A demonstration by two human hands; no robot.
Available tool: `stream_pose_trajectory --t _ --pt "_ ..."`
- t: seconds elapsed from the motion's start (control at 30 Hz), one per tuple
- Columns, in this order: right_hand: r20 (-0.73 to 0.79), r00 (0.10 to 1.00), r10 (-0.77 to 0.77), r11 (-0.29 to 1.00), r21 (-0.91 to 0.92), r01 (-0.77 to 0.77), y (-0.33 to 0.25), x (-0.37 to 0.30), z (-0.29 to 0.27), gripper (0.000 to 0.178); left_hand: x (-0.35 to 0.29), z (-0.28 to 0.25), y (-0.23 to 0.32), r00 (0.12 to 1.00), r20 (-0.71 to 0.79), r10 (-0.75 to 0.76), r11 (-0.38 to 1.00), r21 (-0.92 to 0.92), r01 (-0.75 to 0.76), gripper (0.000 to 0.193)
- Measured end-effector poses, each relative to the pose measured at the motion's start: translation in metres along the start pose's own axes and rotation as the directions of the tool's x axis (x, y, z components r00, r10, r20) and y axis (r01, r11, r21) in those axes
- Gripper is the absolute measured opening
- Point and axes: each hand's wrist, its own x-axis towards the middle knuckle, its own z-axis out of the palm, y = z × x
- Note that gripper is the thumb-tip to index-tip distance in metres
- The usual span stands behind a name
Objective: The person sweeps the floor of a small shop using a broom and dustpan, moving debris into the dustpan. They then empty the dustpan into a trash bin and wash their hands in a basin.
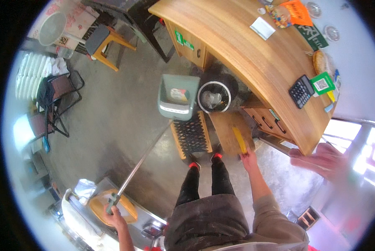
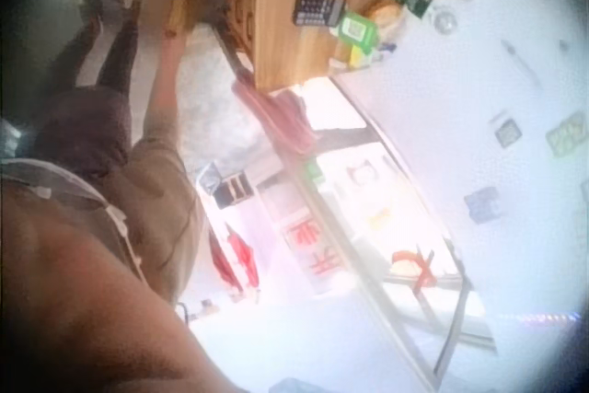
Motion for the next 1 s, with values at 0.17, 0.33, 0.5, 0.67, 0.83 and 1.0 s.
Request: stream_pose_trajectory --t 0.17,0.33,0.5,0.67,0.83,1.0 --pt "-0.147 0.989 0.029 0.984 0.180 -0.002 0.028 -0.098 -0.078 0.018 0.032 -0.015 0.041 0.992 0.125 -0.003 1.000 -0.011 0.004 0.019" --pt "-0.310 0.950 0.034 0.989 0.145 0.012 0.064 -0.143 -0.112 0.016 0.066 0.008 0.042 0.932 0.321 -0.169 0.977 -0.073 0.202 0.035" --pt "-0.239 0.971 0.023 0.993 0.119 0.006 0.091 -0.155 -0.108 0.017 0.084 0.071 0.010 0.778 0.456 -0.432 0.851 -0.080 0.519 0.048" --pt "-0.241 0.968 0.062 0.990 0.138 -0.029 0.097 -0.159 -0.082 0.018 0.072 0.135 -0.039 0.354 0.485 -0.800 0.400 -0.009 0.916 0.047" --pt "-0.304 0.950 0.070 0.993 0.109 -0.039 0.094 -0.168 -0.059 0.018 0.068 0.147 -0.066 0.188 0.586 -0.788 0.215 -0.024 0.976 0.049" --pt "-0.242 0.970 0.037 0.986 0.166 0.004 0.092 -0.172 -0.049 0.018 0.065 0.143 -0.070 0.171 0.571 -0.803 0.205 -0.005 0.979 0.050"
